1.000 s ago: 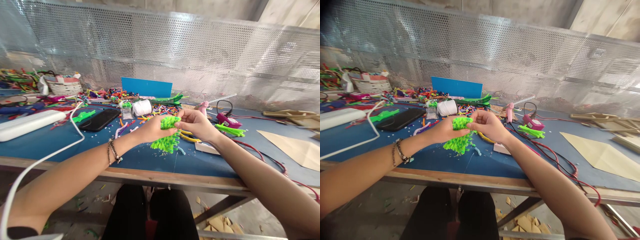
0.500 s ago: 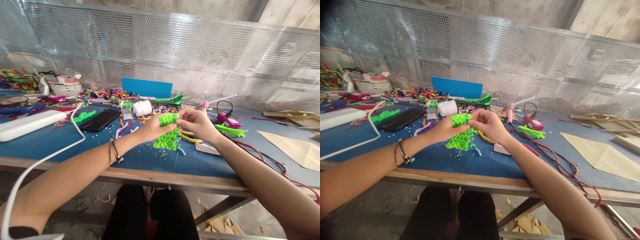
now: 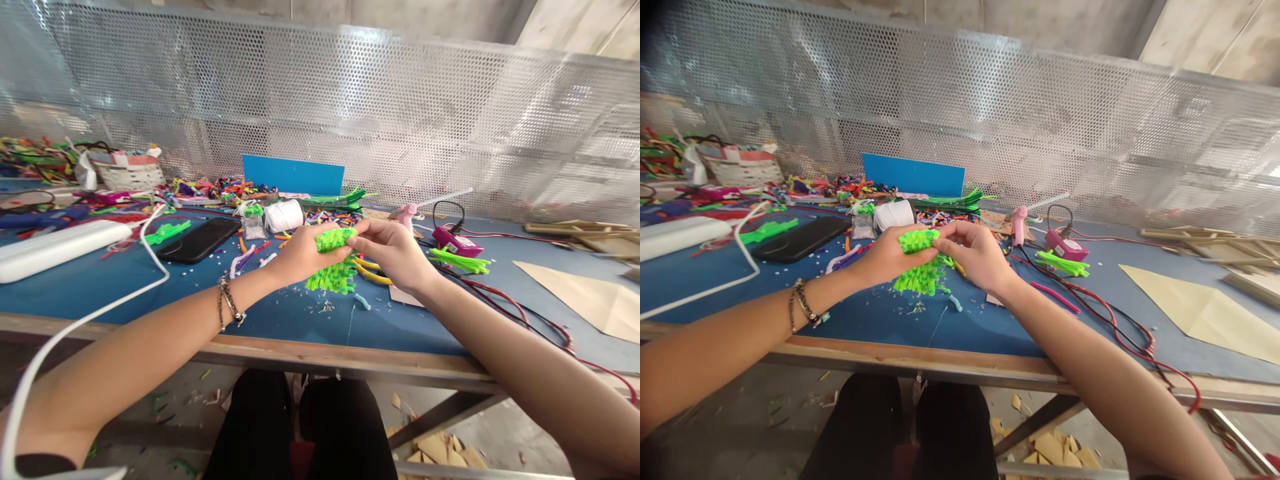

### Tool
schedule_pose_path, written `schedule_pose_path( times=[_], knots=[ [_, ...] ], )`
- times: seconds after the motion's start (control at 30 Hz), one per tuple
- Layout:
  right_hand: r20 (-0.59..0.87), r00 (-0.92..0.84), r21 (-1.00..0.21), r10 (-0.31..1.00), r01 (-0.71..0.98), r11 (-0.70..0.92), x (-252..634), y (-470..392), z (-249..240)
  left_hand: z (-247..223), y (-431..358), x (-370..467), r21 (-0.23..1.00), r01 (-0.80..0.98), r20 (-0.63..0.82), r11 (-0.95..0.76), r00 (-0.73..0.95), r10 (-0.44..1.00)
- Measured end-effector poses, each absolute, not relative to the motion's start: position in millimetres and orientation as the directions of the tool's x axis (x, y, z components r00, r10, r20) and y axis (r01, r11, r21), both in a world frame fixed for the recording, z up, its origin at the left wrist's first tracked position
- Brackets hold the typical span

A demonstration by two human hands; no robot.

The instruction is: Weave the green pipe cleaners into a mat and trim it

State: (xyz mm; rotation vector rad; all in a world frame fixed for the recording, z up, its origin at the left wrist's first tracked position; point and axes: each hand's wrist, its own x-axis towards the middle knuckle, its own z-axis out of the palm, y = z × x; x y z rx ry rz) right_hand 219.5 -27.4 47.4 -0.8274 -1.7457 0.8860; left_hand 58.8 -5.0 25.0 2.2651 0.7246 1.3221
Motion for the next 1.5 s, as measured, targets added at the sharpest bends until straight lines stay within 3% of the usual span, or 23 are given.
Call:
schedule_pose_path(
  times=[0.2,0.33,0.53,0.67,0.83,1.0,1.13,1.37,1.5],
  knots=[
    [0.403,-0.286,-0.913,0.869,-0.061,0.403,225,-21,48,27,0,59,0.855,-0.018,0.464,-0.518,0.473,0.749],
    [0.307,-0.415,-0.951,0.857,-0.163,0.262,233,-15,49,28,0,58,0.919,-0.115,0.384,-0.378,0.485,0.786],
    [0.266,-0.488,-0.962,0.831,-0.192,0.196,231,-15,48,29,-4,57,0.952,-0.161,0.304,-0.259,0.539,0.786],
    [0.317,-0.45,-0.948,0.835,-0.171,0.268,226,-19,47,28,-1,58,0.941,-0.124,0.332,-0.316,0.529,0.781],
    [0.443,-0.358,-0.88,0.822,0.001,0.474,223,-23,47,25,3,57,0.852,-0.018,0.466,-0.524,0.483,0.741],
    [0.482,-0.303,-0.834,0.822,0.128,0.536,221,-24,45,26,1,57,0.752,0.143,0.531,-0.644,0.448,0.719],
    [0.493,-0.27,-0.815,0.827,0.191,0.548,220,-24,44,27,-2,58,0.728,0.225,0.517,-0.647,0.44,0.735],
    [0.552,-0.273,-0.697,0.788,0.367,0.615,224,-22,48,21,-1,62,0.741,0.18,0.503,-0.646,0.489,0.713],
    [0.567,-0.243,-0.723,0.787,0.312,0.616,227,-19,47,22,1,61,0.792,0.17,0.441,-0.587,0.506,0.741]
  ],
)
